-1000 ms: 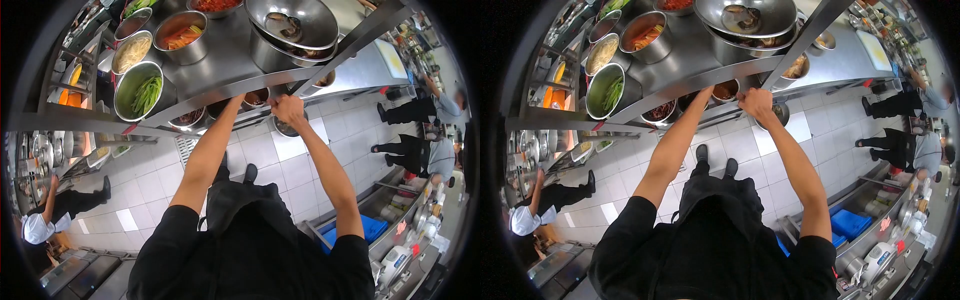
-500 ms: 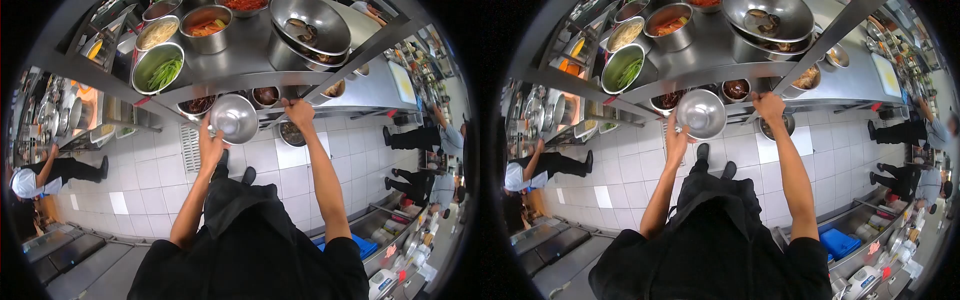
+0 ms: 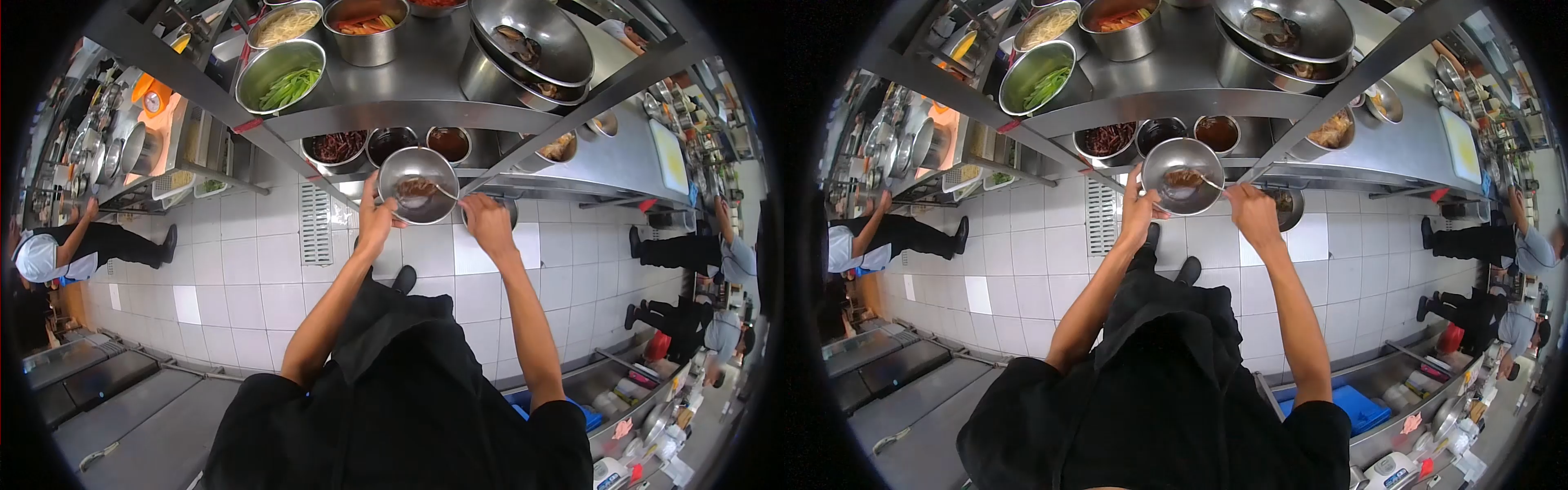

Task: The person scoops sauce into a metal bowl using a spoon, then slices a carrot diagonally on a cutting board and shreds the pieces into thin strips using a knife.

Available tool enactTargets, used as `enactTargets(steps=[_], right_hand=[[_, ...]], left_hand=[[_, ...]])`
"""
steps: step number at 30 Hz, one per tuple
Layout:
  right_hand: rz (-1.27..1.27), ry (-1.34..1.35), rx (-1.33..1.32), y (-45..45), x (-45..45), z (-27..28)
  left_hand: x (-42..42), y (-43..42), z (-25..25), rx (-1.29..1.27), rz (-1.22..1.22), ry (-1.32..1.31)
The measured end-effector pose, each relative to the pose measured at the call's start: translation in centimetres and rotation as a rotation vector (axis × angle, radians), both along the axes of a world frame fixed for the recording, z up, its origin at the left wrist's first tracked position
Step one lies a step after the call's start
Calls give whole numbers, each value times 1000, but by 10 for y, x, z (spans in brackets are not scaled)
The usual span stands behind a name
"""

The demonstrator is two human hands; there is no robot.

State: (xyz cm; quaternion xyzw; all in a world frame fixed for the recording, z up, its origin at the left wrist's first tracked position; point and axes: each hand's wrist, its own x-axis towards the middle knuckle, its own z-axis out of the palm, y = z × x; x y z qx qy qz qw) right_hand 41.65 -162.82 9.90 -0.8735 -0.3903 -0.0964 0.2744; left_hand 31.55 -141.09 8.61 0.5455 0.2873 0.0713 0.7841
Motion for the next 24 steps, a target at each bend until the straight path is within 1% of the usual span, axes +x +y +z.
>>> enactTargets(steps=[2, 4, 8, 10, 14, 16, 17, 19, 20, 22, 24], right_hand=[[16, 10, 11, -6, -11, -6], [2, -24, 184, -5, -16, -2], [-18, -47, 133, -8, -14, 17], [-31, 22, 194, -7, -7, 22], [-89, 38, 227, -7, 14, 19], [-259, 15, 127, -3, 29, 19], [-260, 14, 126, -1, 34, 18], [-297, 8, -148, 6, 45, 18], [-298, 7, -146, 12, 51, 16], [-336, 26, -299, 27, 60, 4], [-340, 17, -331, 42, 65, -3]], left_hand=[[0, -1, 2, 22, -1, -21], [3, 1, 0, -27, 7, -42], [7, 2, -2, -67, -3, -43], [12, 3, -4, -124, 2, -68], [14, 8, -3, -102, 21, -62], [8, 14, -1, -49, -51, -2], [5, 14, 0, -31, -50, 18], [1, 11, -2, -2, -40, 47], [-1, 10, -3, 28, -28, 77], [-2, 9, -10, 52, -7, 57], [-1, 7, -11, 61, 10, 51]])
